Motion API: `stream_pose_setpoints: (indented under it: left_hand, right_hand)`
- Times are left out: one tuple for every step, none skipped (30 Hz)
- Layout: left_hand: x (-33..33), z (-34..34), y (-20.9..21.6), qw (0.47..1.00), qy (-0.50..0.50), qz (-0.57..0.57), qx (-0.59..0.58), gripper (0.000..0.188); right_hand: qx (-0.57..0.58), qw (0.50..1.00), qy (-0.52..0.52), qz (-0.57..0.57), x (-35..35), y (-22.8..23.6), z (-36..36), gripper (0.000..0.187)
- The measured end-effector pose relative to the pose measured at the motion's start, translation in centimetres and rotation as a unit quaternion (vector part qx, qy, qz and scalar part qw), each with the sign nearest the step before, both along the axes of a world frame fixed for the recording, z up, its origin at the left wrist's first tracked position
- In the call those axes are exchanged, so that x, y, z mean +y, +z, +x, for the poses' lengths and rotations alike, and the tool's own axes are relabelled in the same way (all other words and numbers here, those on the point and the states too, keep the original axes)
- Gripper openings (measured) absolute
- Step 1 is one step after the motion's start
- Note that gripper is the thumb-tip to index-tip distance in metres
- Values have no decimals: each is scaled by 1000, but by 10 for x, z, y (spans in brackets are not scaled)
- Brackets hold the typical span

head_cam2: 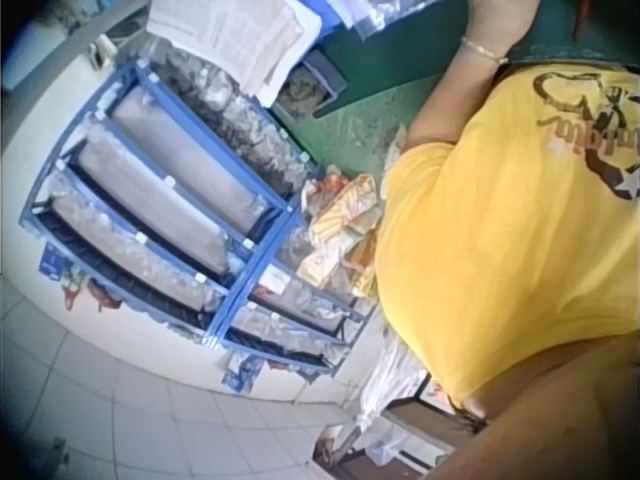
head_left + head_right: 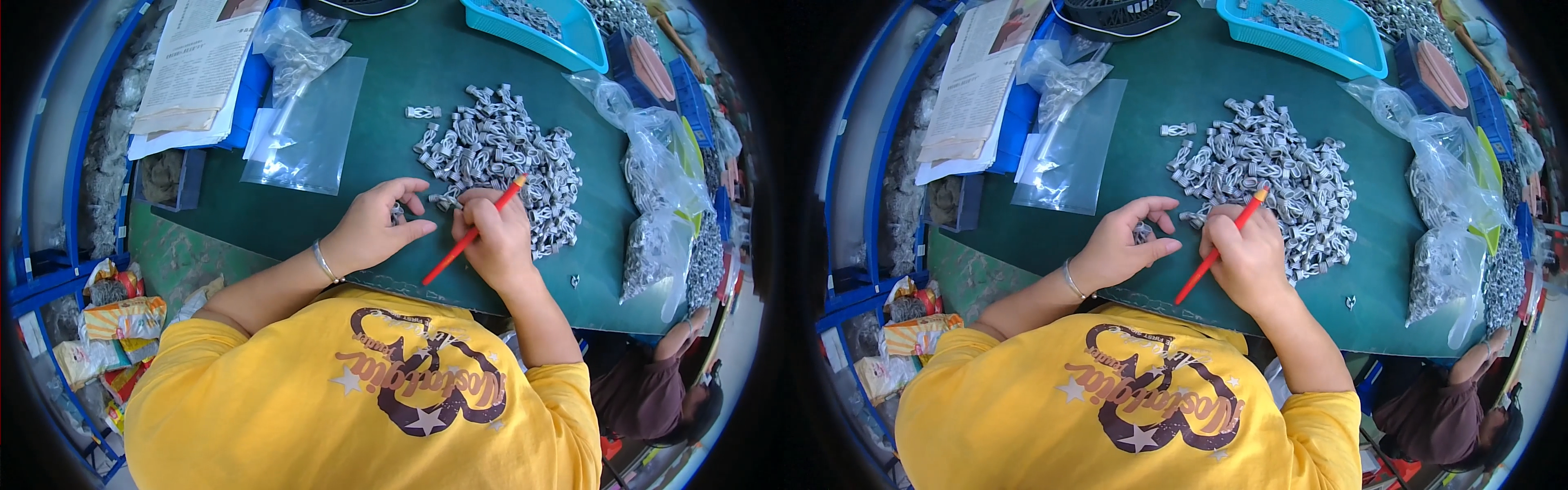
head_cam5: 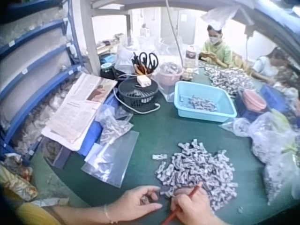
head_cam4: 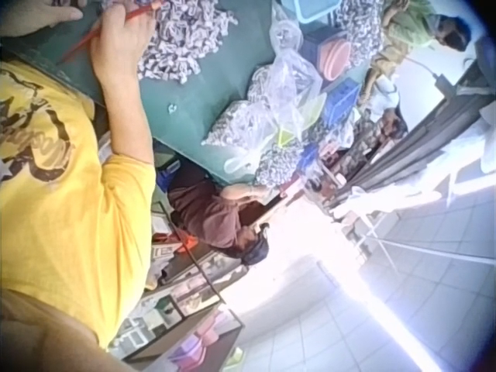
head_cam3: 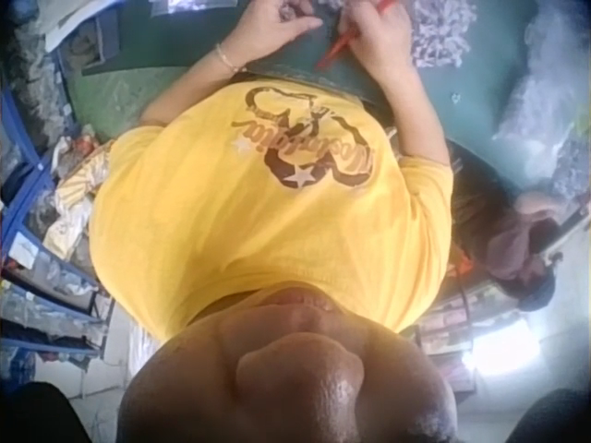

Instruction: The person joins small metal components together by hand and uses a red tool to press or secure parts, working through a pile of items on a green table.

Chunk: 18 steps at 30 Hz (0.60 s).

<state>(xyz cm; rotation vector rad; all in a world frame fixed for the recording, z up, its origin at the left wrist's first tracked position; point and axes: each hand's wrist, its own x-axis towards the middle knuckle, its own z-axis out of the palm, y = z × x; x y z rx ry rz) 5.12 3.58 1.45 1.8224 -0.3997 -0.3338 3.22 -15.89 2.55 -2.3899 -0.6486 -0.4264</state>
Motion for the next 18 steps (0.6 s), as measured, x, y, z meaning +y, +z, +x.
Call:
stream_pose_setpoints:
  left_hand:
    - [-1,0,6,996,-4,-22,88,32]
    - [-2,0,10,983,-7,-44,176,30]
    - [-1,1,13,983,-7,-43,176,30]
    - [-1,0,14,982,-11,-36,184,27]
    - [0,0,16,981,-16,-29,191,23]
    - [1,-1,18,981,-15,-28,193,23]
    - [0,-2,20,986,-7,-41,161,20]
    - [0,-3,21,990,1,-54,129,16]
    - [0,-3,21,990,-1,-54,130,16]
    - [1,-4,21,995,-3,-51,81,17]
    - [2,-4,21,998,-4,-48,32,18]
    - [3,-5,20,998,-3,-46,33,18]
    - [2,-4,19,998,-13,-53,-17,20]
    - [2,-3,19,996,-22,-60,-68,21]
    - [2,-5,20,996,-22,-60,-67,21]
    - [1,-7,23,996,-8,-76,-38,23]
    - [0,-8,25,996,7,-93,-9,24]
    - [0,-8,27,996,7,-92,-8,24]
  right_hand:
    - [4,998,-14,64,1,-2,-4,25]
    - [4,998,-14,65,2,-2,-6,25]
    - [13,992,1,123,3,-1,-8,27]
    - [22,983,16,181,3,0,-9,29]
    - [21,980,44,194,1,1,-10,30]
    - [22,979,44,195,2,0,-11,30]
    - [54,960,39,271,2,0,-13,30]
    - [85,934,33,345,3,0,-15,29]
    - [146,901,10,409,2,0,-20,25]
    - [207,858,-9,470,3,0,-23,22]
    - [245,829,-17,503,5,3,-24,20]
    - [283,796,-24,534,7,7,-24,19]
    - [283,796,-26,535,7,6,-25,19]
    - [298,779,-2,552,7,4,-26,19]
    - [312,760,21,569,7,2,-26,20]
    - [312,760,21,570,7,0,-26,20]
    - [291,770,35,567,7,-3,-25,22]
    - [269,779,49,564,7,-6,-25,23]
